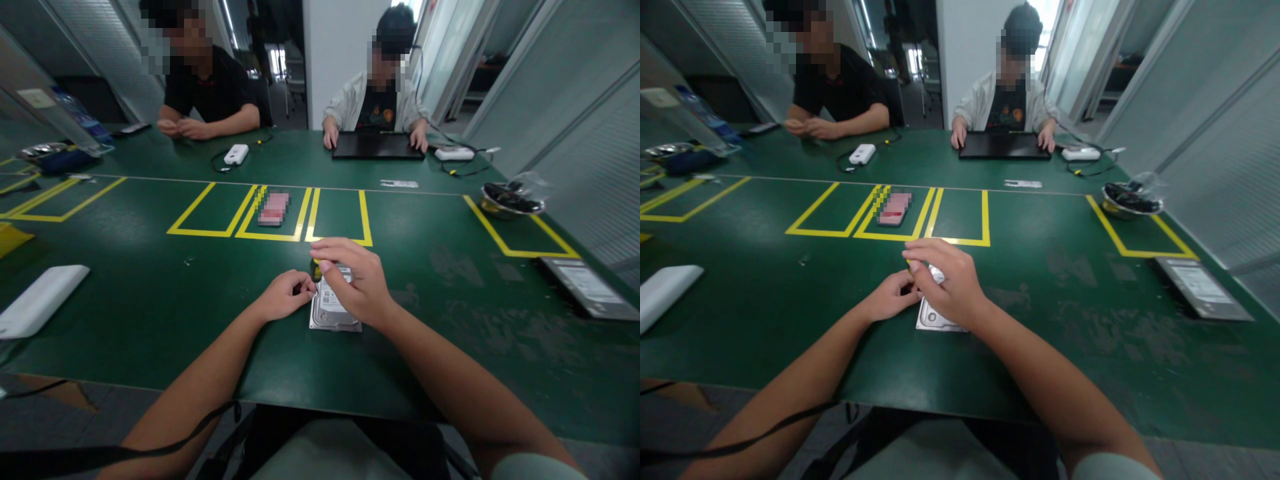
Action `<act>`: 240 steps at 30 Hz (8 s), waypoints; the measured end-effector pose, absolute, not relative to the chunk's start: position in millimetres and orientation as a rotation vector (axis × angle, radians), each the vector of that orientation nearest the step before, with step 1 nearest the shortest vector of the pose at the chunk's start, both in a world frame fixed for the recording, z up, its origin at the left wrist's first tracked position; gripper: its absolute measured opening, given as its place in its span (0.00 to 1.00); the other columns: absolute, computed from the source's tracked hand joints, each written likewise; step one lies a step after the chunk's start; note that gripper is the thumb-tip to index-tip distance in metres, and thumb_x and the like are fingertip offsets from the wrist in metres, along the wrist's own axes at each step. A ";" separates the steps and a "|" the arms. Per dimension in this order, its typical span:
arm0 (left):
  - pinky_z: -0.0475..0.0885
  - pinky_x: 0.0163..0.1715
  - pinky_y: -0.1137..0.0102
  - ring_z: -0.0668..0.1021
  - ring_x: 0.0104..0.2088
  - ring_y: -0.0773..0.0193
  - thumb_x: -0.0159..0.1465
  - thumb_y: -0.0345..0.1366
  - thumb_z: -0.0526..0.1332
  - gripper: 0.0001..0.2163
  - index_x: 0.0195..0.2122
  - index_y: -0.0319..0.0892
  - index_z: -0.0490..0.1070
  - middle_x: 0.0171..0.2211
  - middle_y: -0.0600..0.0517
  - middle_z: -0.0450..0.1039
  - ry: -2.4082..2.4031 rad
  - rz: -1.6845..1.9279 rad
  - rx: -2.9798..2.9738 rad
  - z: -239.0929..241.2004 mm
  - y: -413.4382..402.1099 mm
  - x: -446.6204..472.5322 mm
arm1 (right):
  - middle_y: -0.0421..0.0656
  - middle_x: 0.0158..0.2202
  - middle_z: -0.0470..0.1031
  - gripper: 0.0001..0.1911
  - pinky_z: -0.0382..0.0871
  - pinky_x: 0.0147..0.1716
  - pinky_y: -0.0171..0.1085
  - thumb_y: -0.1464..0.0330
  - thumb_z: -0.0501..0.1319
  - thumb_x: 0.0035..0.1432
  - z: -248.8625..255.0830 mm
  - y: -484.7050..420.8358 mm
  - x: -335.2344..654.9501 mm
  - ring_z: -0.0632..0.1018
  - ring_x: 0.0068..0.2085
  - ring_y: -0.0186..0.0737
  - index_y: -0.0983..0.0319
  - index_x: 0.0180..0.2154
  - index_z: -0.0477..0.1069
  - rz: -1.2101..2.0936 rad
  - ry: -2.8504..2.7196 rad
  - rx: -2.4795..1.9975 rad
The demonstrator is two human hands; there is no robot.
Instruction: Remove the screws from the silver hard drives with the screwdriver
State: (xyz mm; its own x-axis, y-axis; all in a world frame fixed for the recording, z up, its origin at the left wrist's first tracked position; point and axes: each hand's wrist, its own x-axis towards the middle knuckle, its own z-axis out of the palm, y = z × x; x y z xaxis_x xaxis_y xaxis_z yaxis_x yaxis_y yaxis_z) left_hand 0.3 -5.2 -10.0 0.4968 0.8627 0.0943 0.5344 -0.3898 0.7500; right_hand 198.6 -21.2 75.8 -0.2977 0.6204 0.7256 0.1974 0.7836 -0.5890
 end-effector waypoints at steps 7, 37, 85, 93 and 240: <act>0.63 0.30 0.71 0.70 0.31 0.64 0.60 0.36 0.60 0.05 0.31 0.40 0.69 0.26 0.55 0.67 1.167 0.625 2.054 -11.3 -5.5 0.2 | 0.42 0.36 0.77 0.05 0.74 0.41 0.39 0.68 0.65 0.58 75.0 -20.4 198.3 0.78 0.40 0.36 0.59 0.39 0.76 0.414 -1.860 -0.638; 0.66 0.32 0.70 0.71 0.32 0.63 0.60 0.36 0.60 0.05 0.32 0.39 0.70 0.28 0.53 0.69 1.173 0.608 2.044 -9.9 -6.1 0.8 | 0.40 0.32 0.74 0.02 0.69 0.35 0.36 0.70 0.65 0.57 78.5 -20.1 199.7 0.73 0.35 0.34 0.60 0.34 0.72 0.366 -1.863 -0.679; 0.61 0.30 0.72 0.68 0.28 0.66 0.58 0.33 0.61 0.04 0.28 0.39 0.69 0.24 0.56 0.66 1.169 0.642 2.049 -8.4 -6.3 1.3 | 0.44 0.45 0.78 0.15 0.70 0.48 0.43 0.74 0.57 0.61 75.8 -15.8 203.6 0.77 0.47 0.39 0.59 0.48 0.72 0.327 -1.975 -0.624; 0.62 0.29 0.72 0.68 0.28 0.66 0.59 0.34 0.61 0.04 0.29 0.40 0.69 0.24 0.56 0.66 1.165 0.642 2.038 -11.3 -5.8 0.3 | 0.43 0.39 0.76 0.07 0.71 0.42 0.41 0.69 0.63 0.59 75.9 -15.0 203.3 0.76 0.42 0.38 0.60 0.41 0.74 0.317 -1.958 -0.641; 0.64 0.30 0.73 0.69 0.30 0.67 0.60 0.32 0.60 0.05 0.37 0.40 0.71 0.28 0.54 0.69 1.149 0.643 1.993 -12.6 -6.9 -0.8 | 0.54 0.42 0.68 0.11 0.70 0.36 0.46 0.67 0.55 0.62 11.5 -49.2 307.1 0.72 0.41 0.50 0.65 0.43 0.70 -0.384 -2.161 -1.911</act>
State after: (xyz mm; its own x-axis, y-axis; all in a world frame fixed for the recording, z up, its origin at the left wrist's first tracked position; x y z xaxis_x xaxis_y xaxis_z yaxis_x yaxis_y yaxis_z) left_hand -0.8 -6.9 -12.6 0.4744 0.8783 0.0595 0.5102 -0.3294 0.7945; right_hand 307.1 -49.2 11.5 -0.1228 0.9318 0.3414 0.9924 0.1150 0.0431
